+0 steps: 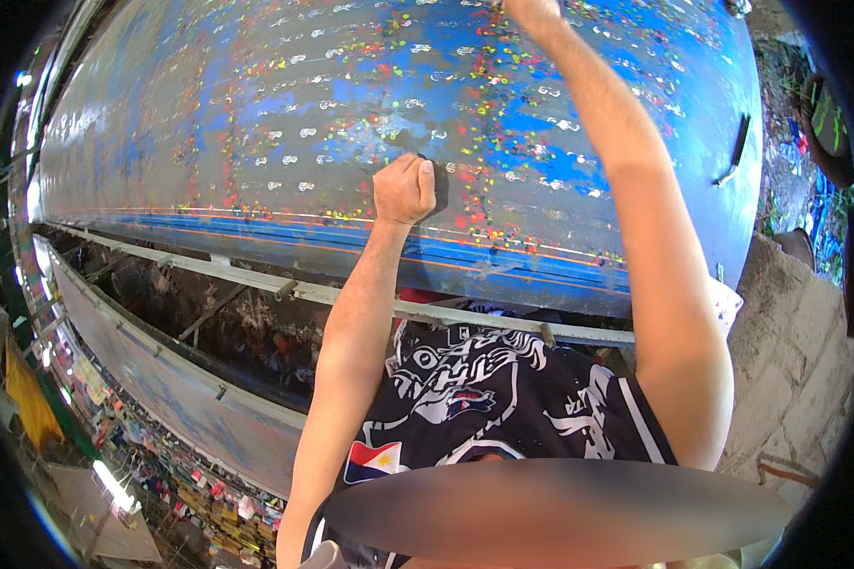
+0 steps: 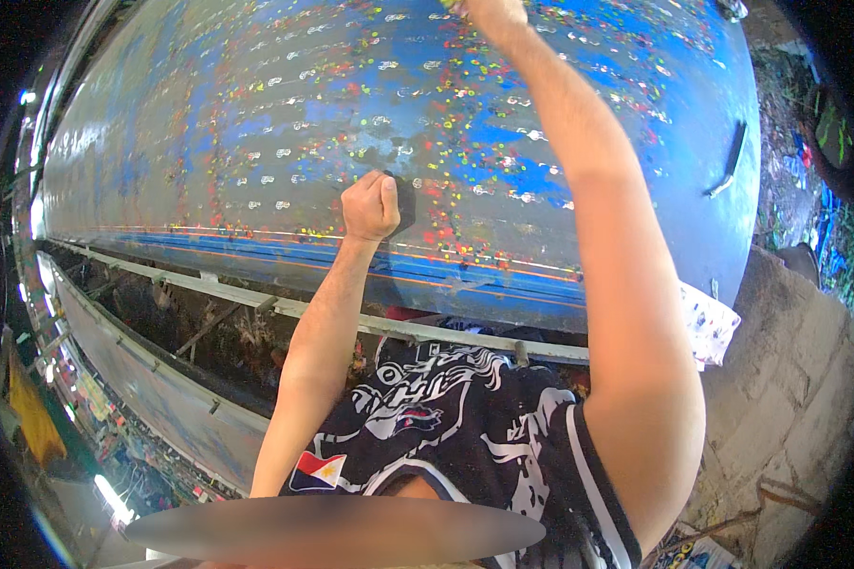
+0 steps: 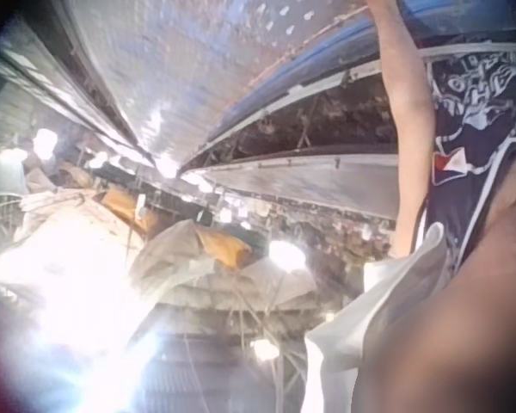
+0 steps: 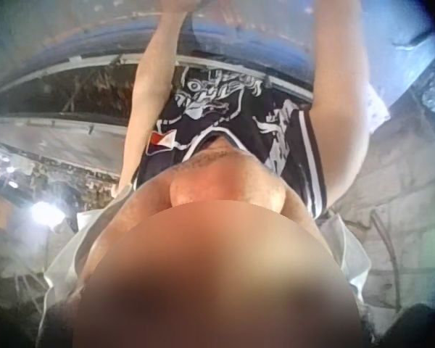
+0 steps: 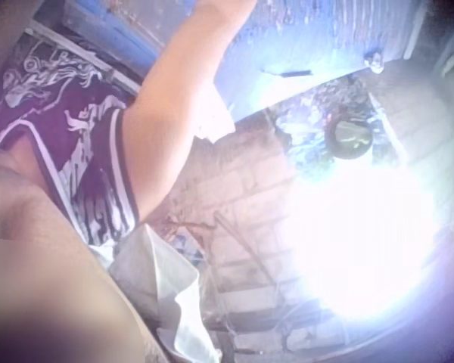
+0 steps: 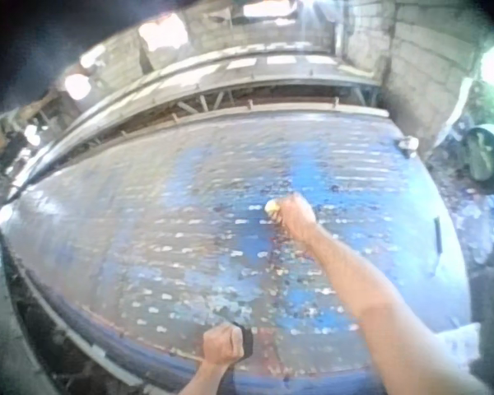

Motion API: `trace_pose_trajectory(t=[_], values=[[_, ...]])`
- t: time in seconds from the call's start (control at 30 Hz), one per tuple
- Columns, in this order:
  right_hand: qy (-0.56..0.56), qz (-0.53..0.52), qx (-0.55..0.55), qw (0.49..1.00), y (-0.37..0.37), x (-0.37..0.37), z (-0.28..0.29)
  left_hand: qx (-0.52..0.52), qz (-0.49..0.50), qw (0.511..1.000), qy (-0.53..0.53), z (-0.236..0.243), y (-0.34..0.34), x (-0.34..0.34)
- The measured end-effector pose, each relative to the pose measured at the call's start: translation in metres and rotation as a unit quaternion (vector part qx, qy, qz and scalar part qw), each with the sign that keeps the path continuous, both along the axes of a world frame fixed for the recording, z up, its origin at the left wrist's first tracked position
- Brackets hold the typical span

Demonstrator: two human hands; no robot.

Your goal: The person wipes a large blue surface covered with colorful specks using a yellow sponge. They move the sponge back and forth across the surface, occasionally pausing to reposition their hands.

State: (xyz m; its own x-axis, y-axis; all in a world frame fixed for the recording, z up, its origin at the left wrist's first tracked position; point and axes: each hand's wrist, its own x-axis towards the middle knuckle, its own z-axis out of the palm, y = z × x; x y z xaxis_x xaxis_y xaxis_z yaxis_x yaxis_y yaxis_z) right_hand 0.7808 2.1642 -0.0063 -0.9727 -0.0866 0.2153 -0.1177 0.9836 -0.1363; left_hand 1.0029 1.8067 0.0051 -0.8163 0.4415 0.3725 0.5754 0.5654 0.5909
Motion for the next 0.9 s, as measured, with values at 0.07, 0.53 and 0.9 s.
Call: trace_pose_trajectory(t=[0.07,0.53,0.9], values=[[-0.026,-0.018,0.003,0.999,0.02,-0.033,0.005,-0.003,-0.001,1.0,-0.014,0.0,0.0,0.0],[0.063,0.139,-0.1,0.983,-0.084,0.181,0.012,-0.014,0.017,0.999,-0.03,0.003,0.0,-0.001],[-0.038,0.212,-0.113,0.97,-0.147,0.355,0.046,-0.01,0.048,0.998,-0.038,-0.006,-0.002,0.0]])
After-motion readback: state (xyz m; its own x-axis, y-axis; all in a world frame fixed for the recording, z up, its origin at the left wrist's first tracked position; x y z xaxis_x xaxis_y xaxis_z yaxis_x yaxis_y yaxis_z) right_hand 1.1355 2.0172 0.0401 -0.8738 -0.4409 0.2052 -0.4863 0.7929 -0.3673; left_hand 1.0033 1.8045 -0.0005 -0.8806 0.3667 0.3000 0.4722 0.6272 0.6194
